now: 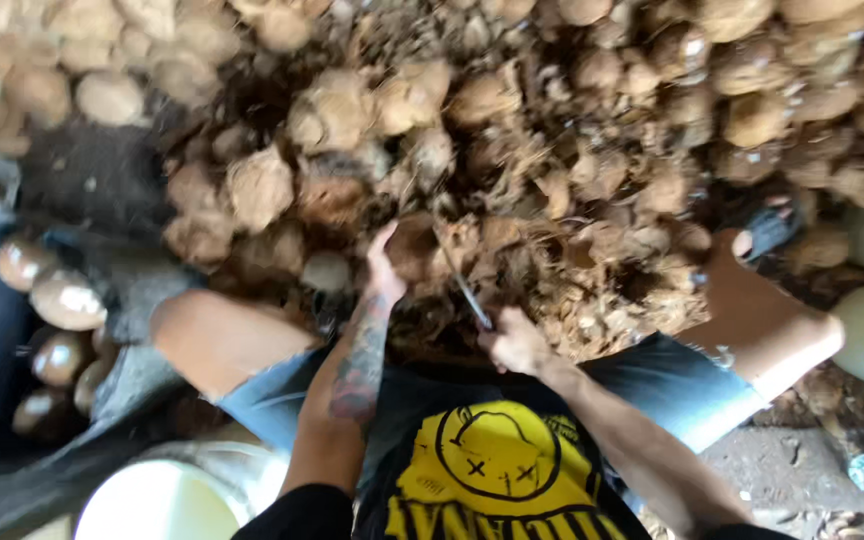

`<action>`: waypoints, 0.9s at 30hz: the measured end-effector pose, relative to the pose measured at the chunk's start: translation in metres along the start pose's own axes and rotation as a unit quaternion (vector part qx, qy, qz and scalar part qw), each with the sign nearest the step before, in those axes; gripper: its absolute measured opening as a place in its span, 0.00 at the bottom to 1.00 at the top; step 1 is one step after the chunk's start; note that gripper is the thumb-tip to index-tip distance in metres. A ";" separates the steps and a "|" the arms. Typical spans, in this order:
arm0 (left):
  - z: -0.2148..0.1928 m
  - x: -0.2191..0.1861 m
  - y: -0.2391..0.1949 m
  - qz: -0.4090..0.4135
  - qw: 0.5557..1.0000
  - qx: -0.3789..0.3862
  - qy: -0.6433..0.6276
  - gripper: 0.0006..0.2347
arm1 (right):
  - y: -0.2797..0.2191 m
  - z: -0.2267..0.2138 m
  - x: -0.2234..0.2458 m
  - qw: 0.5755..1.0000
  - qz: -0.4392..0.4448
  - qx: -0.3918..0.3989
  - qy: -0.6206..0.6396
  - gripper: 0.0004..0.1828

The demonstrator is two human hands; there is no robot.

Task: The person sits cross-legged on the ground and uses a large knife to peel the fibrous husk off coconuts. They hold each coconut in one hand and strike it repeatedly with the knife to remove the outer layer, then place the peeled coconut into a nearby container.

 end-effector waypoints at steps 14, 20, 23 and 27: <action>0.018 -0.012 -0.010 0.017 0.993 0.116 -0.003 0.26 | 0.010 -0.019 0.011 0.987 -0.139 -0.067 -0.055 0.16; -0.009 0.005 0.016 -0.064 0.997 0.029 0.021 0.40 | -0.020 0.001 0.035 0.982 -0.166 -0.091 -0.028 0.08; -0.009 0.000 0.023 -0.032 0.996 0.075 0.032 0.36 | -0.057 -0.018 0.099 0.911 -0.389 -0.134 0.025 0.05; -0.011 -0.001 0.022 -0.026 0.996 0.086 -0.001 0.33 | -0.049 -0.031 0.102 0.839 -0.520 -0.161 0.021 0.06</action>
Point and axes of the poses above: each hand's wrist, its own y-axis towards the middle knuckle, its own z-axis out of the palm, x = y × z, the point moved 4 cm from there along y, towards the middle knuckle, and after that the axes turned 3 degrees about -z, right-handed, at the moved point
